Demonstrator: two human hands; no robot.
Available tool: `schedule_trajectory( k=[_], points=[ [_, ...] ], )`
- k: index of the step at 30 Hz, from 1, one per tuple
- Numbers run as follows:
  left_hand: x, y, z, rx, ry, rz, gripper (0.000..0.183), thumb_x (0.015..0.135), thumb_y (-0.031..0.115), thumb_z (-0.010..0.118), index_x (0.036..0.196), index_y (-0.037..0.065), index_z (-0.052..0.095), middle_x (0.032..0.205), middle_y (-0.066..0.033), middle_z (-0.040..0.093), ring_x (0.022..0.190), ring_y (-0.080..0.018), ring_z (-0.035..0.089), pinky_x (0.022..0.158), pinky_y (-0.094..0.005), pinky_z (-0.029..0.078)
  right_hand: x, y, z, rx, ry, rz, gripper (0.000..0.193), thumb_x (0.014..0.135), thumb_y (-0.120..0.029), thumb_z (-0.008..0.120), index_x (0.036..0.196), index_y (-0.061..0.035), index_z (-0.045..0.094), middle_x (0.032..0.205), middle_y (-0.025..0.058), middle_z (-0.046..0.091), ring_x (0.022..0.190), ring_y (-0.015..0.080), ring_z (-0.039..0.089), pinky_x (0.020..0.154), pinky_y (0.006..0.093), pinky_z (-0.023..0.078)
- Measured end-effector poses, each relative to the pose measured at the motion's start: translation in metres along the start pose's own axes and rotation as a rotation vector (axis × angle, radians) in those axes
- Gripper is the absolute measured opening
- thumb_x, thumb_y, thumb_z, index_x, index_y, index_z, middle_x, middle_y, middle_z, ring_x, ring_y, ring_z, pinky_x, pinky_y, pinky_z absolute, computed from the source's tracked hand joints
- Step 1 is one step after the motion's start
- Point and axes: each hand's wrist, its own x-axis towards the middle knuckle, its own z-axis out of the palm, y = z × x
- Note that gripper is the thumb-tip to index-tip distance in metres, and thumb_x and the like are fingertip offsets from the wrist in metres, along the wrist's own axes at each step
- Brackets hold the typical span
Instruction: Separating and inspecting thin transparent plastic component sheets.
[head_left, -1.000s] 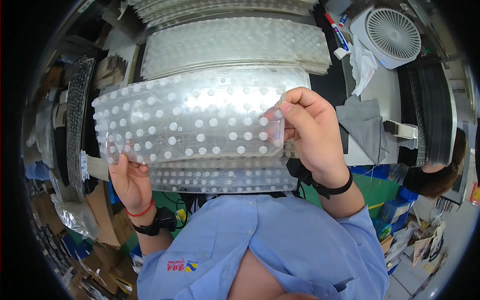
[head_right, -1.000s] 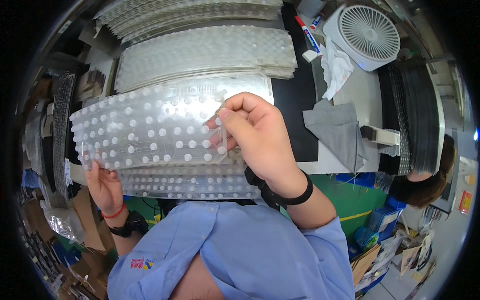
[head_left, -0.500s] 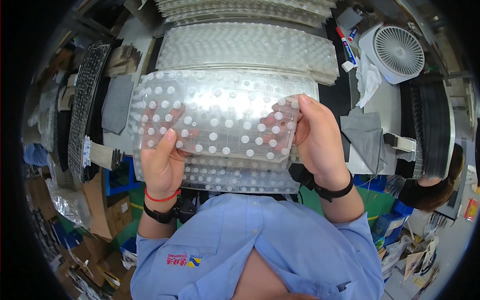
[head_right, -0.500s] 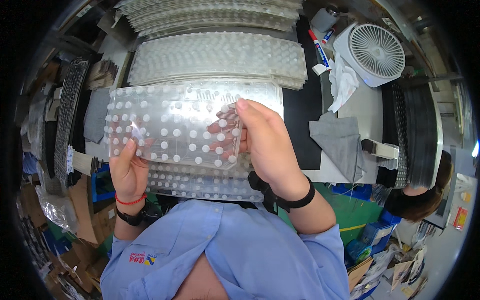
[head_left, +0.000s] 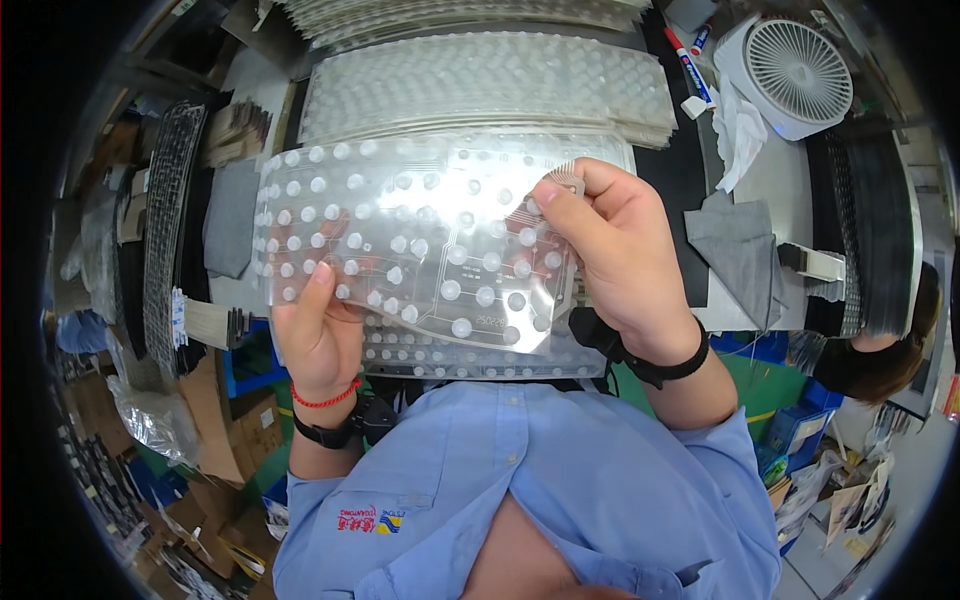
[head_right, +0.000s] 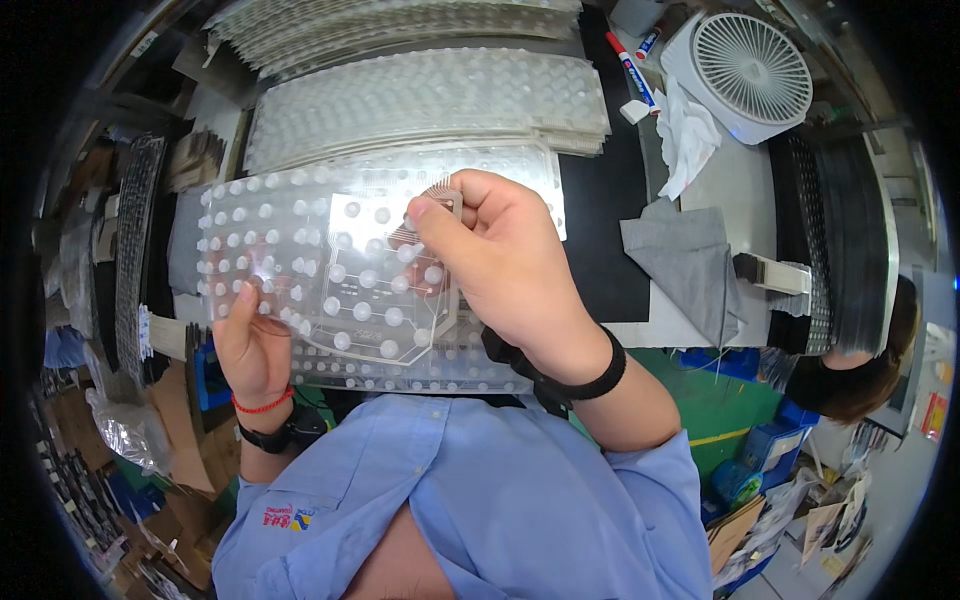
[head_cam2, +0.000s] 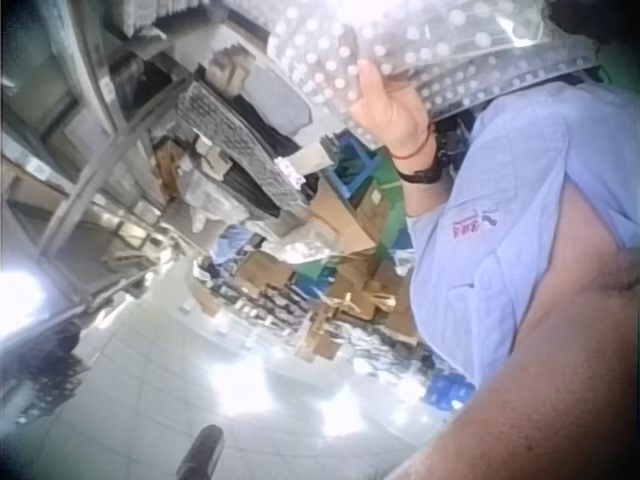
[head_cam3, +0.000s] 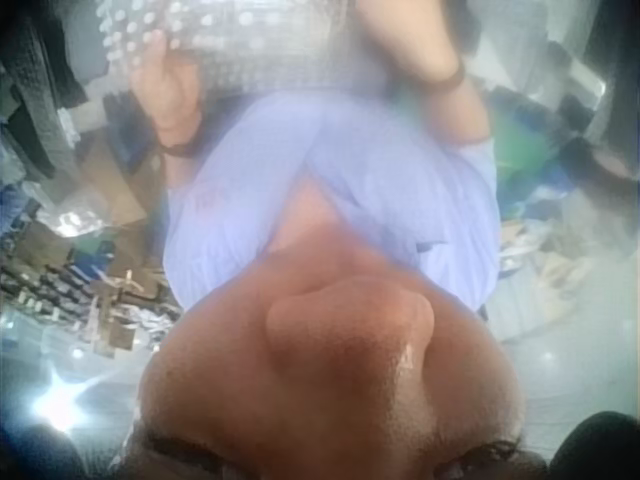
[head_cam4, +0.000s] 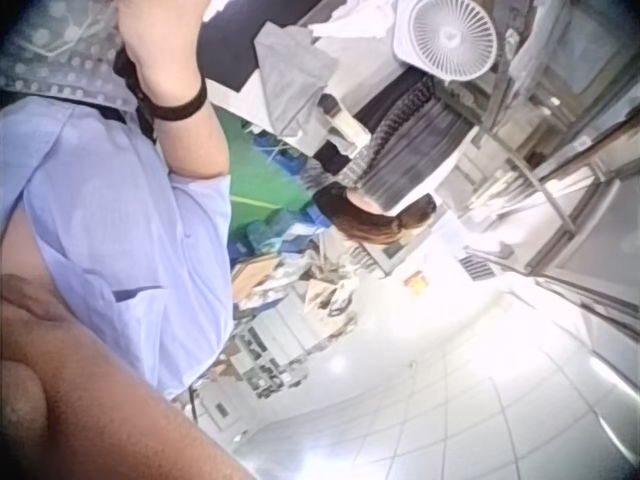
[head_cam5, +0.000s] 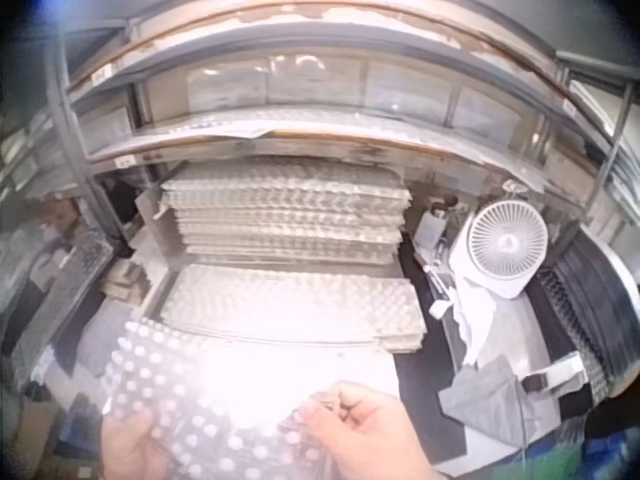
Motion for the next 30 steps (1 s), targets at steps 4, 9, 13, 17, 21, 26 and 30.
schedule_trajectory(
  k=[4,9,13,17,21,26,30],
  points=[
    [0.0,-0.001,-0.007,0.025,-0.038,-0.011,0.055,0.095,-0.001,0.047,0.147,0.003,0.028,0.142,-0.0171,0.045,0.126,-0.0265,0.05,0.104,-0.0423,0.044,0.0,0.0,0.0,0.017,-0.002,0.0,0.016,0.094,-0.012,0.062,0.091,0.0036,0.061,0.076,0.0069,0.066,0.058,0.0101,0.061,0.055,0.0239,0.05],
    [0.0,-0.003,-0.012,0.028,-0.057,-0.016,0.051,0.096,0.002,0.049,0.145,0.002,0.035,0.142,-0.0144,0.047,0.128,-0.0244,0.049,0.107,-0.0411,0.04,-0.001,0.001,0.0,-0.012,0.012,-0.008,0.017,0.095,-0.014,0.061,0.089,0.0024,0.061,0.077,0.0071,0.066,0.06,0.0105,0.063,0.056,0.0241,0.05],
    [-0.006,0.001,-0.052,-0.044,-0.118,0.092,0.054,0.097,0.02,0.052,0.145,0.003,0.035,0.144,-0.0136,0.045,0.132,-0.0268,0.045,0.109,-0.0464,0.036,-0.01,0.0,-0.003,-0.02,0.051,-0.011,0.022,0.097,-0.016,0.059,0.083,0.0007,0.062,0.075,0.0046,0.065,0.06,0.0076,0.06,0.054,0.0229,0.048],
    [-0.009,0.028,-0.069,-0.328,-0.257,0.138,0.063,0.097,0.041,0.049,0.145,0.002,0.036,0.148,-0.0131,0.042,0.137,-0.0301,0.038,0.112,-0.051,0.029,-0.03,0.009,-0.028,-0.176,0.063,-0.136,0.03,0.099,-0.017,0.057,0.074,-0.0006,0.061,0.07,-0.0004,0.062,0.059,0.0029,0.053,0.052,0.0205,0.041],
    [-0.03,0.041,-0.116,-0.12,0.026,0.162,0.057,0.098,0.032,0.048,0.144,0.0,0.037,0.146,-0.0133,0.043,0.133,-0.0281,0.043,0.11,-0.0473,0.033,-0.061,0.009,-0.047,-0.311,0.025,0.047,0.032,0.099,-0.019,0.057,0.075,0.0005,0.061,0.065,-0.0011,0.059,0.057,0.0023,0.052,0.049,0.0202,0.04],
    [-0.068,0.036,-0.145,0.336,-0.078,0.167,0.053,0.093,0.004,0.051,0.143,-0.003,0.035,0.141,-0.0152,0.045,0.128,-0.0265,0.048,0.105,-0.0402,0.042,-0.076,0.041,-0.06,-0.627,0.038,0.152,0.034,0.096,-0.02,0.061,0.071,0.0028,0.058,0.058,0.0011,0.055,0.051,0.005,0.048,0.047,0.0233,0.037],
    [-0.074,0.037,-0.146,0.578,0.14,0.052,0.057,0.091,0.004,0.058,0.143,-0.003,0.035,0.135,-0.0138,0.048,0.12,-0.0217,0.05,0.099,-0.032,0.043,-0.082,0.049,-0.065,-0.827,0.146,0.138,0.036,0.092,-0.021,0.066,0.067,0.0032,0.057,0.053,0.0018,0.051,0.05,0.0057,0.045,0.047,0.0248,0.036]
  ],
)
